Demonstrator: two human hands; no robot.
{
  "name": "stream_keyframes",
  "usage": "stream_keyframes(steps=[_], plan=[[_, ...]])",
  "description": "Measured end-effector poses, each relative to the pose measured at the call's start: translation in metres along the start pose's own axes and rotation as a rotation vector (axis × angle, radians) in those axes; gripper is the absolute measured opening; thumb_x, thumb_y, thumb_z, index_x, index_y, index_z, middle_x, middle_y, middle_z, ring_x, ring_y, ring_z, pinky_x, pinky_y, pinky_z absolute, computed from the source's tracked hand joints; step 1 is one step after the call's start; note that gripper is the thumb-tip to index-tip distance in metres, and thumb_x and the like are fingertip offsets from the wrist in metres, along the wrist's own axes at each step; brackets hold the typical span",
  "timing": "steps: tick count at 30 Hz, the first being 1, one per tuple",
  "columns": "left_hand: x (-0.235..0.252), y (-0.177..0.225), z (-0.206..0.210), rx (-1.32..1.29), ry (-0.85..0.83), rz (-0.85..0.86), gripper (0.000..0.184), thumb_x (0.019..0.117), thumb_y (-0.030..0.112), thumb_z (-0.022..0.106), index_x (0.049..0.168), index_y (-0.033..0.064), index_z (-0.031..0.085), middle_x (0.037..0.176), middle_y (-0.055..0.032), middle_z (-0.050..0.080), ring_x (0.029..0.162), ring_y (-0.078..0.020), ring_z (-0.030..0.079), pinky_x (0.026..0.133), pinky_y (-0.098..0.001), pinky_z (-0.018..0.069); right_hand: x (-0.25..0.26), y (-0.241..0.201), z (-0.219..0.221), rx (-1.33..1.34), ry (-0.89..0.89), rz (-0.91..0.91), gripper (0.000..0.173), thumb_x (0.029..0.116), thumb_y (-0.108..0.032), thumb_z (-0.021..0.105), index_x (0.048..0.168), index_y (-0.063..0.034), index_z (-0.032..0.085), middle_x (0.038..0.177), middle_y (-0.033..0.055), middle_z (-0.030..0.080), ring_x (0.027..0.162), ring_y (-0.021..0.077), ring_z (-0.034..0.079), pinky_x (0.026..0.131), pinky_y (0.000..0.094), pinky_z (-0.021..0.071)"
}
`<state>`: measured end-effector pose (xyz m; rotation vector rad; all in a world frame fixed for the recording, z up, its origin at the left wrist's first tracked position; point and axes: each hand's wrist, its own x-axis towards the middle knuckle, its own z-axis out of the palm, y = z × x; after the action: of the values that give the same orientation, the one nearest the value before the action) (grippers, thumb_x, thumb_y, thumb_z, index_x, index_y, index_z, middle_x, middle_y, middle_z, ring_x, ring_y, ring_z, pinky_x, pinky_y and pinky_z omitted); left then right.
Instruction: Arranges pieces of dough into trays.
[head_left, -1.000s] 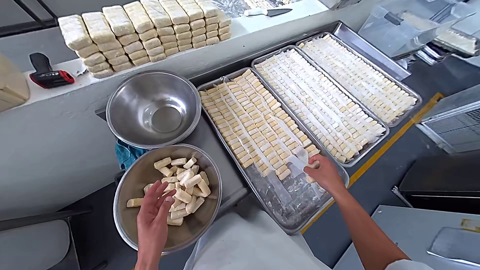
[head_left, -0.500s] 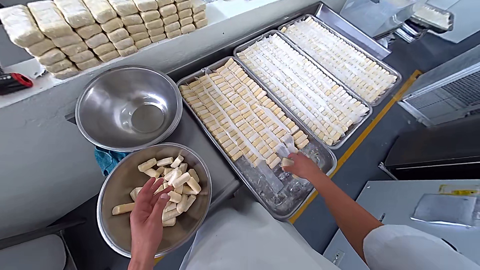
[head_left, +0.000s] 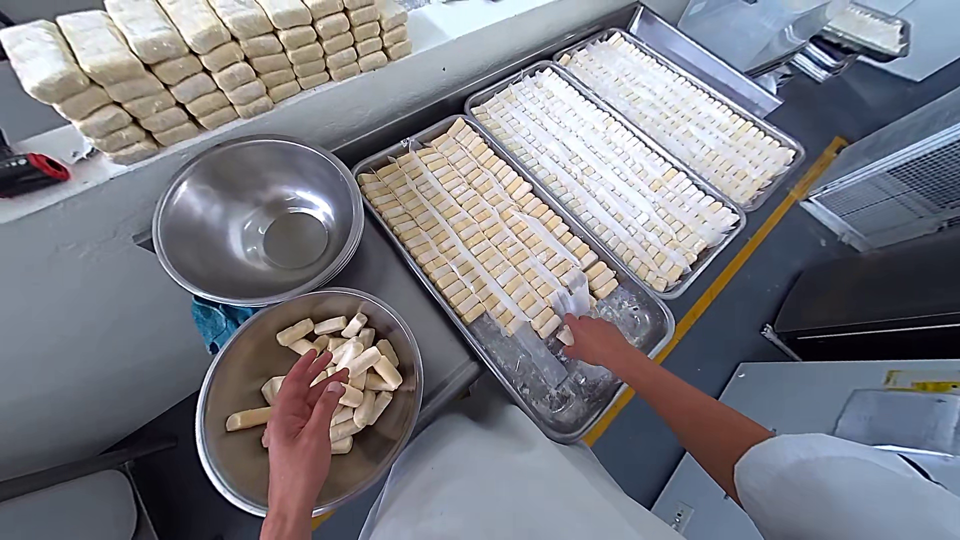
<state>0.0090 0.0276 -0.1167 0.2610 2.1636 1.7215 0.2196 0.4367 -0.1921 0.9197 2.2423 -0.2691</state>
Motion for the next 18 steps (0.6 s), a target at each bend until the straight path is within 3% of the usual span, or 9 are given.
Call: stream_keyframes(steps=[2,5,10,18], plan=[[0.000,0.000,0.000,-0.001,0.005,-0.001,0.057,0.0958,0.018,0.052,0.149,0.0007,0.042,0.139,-0.0114,0.060,0.111,-0.0187,0.069,0.090,-0.0345,0.0600,-0.012,-0.007,-0.015,0.099,-0.010,-0.010,0.058,0.0876,-0.049,0.075,0.128,-0.0097,0.059,0.103,0.0180,0.070,0.097,0.0384,0.068,0.080,0.0590,0.0541],[0.000,-0.003,-0.003,-0.013,0.024,-0.001,0.056,0.0958,0.018,0.052,0.148,0.0008,0.042,0.139,-0.0114,0.060,0.112,-0.0189,0.069,0.090,-0.0348,0.0597,-0.044,-0.012,-0.046,0.305,0.108,0.002,0.044,0.0915,-0.041,0.073,0.117,-0.0080,0.059,0.086,0.0154,0.067,0.083,0.0355,0.068,0.072,0.0577,0.0540],[-0.001,-0.007,-0.002,-0.034,0.028,-0.009,0.057,0.0952,0.017,0.053,0.148,-0.0004,0.042,0.140,-0.0125,0.059,0.112,-0.0189,0.068,0.090,-0.0348,0.0598,-0.064,0.002,-0.063,0.368,0.301,0.109,0.042,0.0892,-0.039,0.077,0.113,-0.0079,0.061,0.084,0.0156,0.067,0.080,0.0363,0.067,0.070,0.0594,0.0527],[-0.006,-0.007,-0.024,-0.006,0.087,-0.014,0.055,0.0958,0.018,0.052,0.147,-0.0012,0.043,0.139,-0.0123,0.060,0.113,-0.0193,0.068,0.090,-0.0349,0.0598,-0.080,-0.014,-0.067,0.265,0.346,0.107,0.044,0.0881,-0.036,0.080,0.114,-0.0041,0.063,0.088,0.0204,0.069,0.086,0.0417,0.068,0.073,0.0616,0.0520]])
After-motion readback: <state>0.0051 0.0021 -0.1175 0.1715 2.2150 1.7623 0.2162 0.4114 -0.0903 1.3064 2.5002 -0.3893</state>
